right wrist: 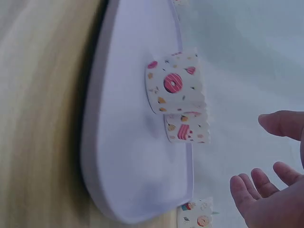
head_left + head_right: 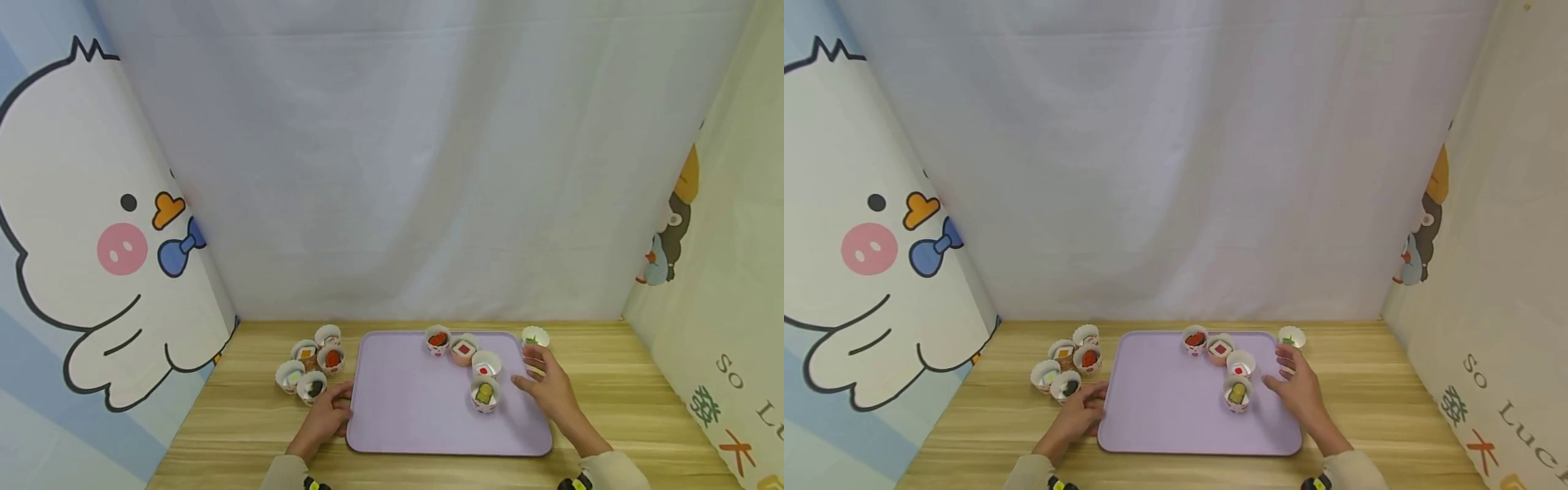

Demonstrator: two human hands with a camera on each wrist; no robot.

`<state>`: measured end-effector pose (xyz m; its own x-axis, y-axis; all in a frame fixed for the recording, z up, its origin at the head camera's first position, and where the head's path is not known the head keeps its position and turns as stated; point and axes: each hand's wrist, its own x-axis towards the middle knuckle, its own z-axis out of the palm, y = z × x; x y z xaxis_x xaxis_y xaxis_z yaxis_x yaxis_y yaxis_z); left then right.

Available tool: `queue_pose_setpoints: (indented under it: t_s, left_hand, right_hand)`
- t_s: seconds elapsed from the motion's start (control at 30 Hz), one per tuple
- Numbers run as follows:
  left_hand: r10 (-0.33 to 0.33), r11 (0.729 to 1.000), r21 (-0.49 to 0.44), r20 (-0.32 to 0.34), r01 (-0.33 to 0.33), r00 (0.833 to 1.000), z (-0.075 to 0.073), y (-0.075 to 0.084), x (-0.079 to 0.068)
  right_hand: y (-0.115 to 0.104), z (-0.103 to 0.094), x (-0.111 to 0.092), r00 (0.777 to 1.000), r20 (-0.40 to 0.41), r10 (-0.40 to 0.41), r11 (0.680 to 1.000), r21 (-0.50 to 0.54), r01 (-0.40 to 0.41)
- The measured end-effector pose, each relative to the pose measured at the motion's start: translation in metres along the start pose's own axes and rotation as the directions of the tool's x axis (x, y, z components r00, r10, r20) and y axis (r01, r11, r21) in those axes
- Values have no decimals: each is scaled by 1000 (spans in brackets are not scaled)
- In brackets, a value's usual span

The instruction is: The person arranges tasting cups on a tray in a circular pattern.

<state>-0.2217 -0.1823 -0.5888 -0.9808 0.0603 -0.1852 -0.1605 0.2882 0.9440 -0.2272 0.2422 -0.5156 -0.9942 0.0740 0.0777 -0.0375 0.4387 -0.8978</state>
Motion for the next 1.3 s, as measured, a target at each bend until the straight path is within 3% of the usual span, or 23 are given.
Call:
queue_pose_setpoints:
  t_s: [0.6, 1.3]
  left_hand:
    - [-8, 1000, -25, 22, 8, 1000, -2, 4, -4]
    - [3, 999, -32, 14, -3, 1000, -1, 3, -3]
  right_hand:
    - [11, -31, 27, 998, -65, 12, 1000, -21, -13]
    - [36, -40, 60, 994, 68, 85, 996, -30, -84]
